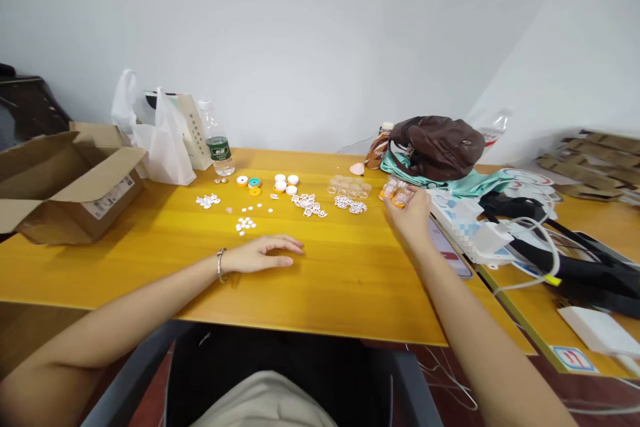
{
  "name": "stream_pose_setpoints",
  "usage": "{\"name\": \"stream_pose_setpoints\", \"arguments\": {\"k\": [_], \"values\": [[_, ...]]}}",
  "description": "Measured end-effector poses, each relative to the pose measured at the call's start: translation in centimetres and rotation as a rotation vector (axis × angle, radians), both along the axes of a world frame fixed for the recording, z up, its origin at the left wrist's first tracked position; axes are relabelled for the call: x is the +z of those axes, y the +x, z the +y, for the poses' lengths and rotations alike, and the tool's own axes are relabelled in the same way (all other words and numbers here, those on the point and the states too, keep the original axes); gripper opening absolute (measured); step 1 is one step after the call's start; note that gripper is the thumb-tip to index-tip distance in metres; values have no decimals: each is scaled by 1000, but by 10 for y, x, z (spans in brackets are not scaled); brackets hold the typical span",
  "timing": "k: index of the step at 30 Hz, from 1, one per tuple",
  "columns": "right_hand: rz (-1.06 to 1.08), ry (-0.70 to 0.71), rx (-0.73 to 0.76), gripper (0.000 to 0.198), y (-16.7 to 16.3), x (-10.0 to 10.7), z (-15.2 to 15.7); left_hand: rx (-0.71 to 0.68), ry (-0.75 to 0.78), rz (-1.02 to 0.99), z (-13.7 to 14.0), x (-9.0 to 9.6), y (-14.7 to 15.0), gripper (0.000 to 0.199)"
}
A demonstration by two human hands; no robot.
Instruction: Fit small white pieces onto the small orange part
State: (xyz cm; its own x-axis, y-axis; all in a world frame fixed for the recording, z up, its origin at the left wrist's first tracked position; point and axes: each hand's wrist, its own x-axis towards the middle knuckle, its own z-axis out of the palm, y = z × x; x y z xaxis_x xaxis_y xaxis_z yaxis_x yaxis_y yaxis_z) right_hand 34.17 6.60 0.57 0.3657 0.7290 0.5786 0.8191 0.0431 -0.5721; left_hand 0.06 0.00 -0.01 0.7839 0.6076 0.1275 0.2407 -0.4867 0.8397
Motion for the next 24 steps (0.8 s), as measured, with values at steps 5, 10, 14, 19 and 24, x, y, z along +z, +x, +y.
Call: {"name": "stream_pose_setpoints", "arguments": {"k": [5,10,14,19,24], "values": [[-216,-103,597,43,-76,-24,-54,-6,104,52,-2,-1,-1,36],[-493,-336,893,49,-107,-32,-86,-19,357,337,-10,-6,-3,60],[-583,-392,902,50,-106,-28,-90,-9,478,465,-16,-10,-3,62],[-646,-389,925,54,-109,-25,-90,40,555,492,-27,-16,-8,58],[-661,-378,984,56,-114,-23,-91,65,655,350,-25,-7,-30,41]]}}
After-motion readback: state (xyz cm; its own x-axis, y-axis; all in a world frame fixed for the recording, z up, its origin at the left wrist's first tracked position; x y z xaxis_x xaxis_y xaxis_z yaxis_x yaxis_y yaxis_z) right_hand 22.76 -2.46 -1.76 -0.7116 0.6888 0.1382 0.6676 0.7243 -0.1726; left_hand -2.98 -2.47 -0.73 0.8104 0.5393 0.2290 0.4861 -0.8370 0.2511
